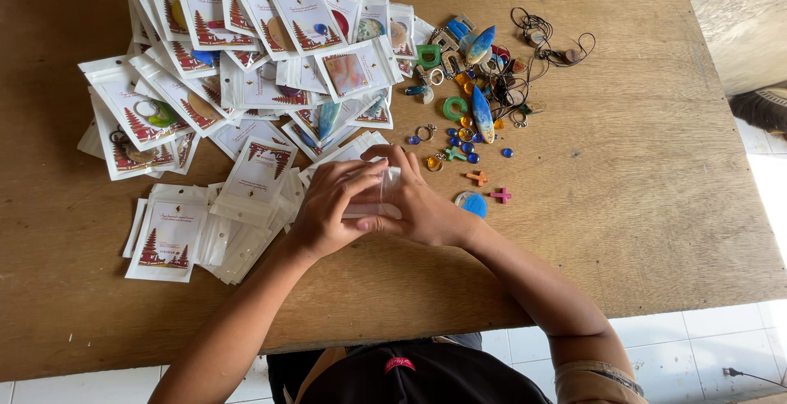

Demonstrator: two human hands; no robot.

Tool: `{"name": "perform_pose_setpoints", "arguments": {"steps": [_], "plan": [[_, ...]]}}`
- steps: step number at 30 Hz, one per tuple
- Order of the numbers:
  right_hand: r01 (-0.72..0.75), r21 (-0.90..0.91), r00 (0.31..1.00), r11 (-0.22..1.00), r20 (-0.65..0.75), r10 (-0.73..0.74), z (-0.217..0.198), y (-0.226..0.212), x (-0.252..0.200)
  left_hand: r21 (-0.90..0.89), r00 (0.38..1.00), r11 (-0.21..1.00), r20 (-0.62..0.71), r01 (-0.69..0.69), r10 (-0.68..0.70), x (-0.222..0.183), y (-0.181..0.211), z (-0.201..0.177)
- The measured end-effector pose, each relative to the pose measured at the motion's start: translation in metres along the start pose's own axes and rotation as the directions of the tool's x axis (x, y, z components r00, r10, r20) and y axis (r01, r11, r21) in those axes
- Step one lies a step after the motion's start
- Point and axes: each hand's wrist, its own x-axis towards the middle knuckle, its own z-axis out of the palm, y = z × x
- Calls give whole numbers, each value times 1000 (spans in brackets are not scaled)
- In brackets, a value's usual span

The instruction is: The person picks up keychains and souvenir items from a table and places them one at a time into small white plastic bags, closing each bag after the item is inside.

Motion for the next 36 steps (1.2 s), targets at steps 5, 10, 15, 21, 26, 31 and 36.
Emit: {"name": "perform_pose_setpoints", "arguments": {"steps": [5,10,15,21,26,31,36], "plan": [[-23,161,965,987,-256,65,5,5,4,71,993,994,-90,84,-77,15,7,-11],[-96,638,856,764,-339,391,12,11,6,-150,934,942,-151,301,-323,32,30,-20],[-89,786,830,611,-281,482,24,25,4,-520,734,641,-36,565,-678,1,-1,-7],[-125,887,731,445,-221,645,59,40,2,-553,635,511,42,658,-772,-7,-8,-1],[-117,869,631,481,-309,711,55,15,5,-551,528,432,18,714,-849,-6,-8,3],[-41,844,576,535,-417,703,52,-3,11,-566,395,306,37,765,-918,7,-2,-7],[-19,829,579,558,-446,682,61,18,5,-596,382,275,58,755,-922,15,3,-11]]}}
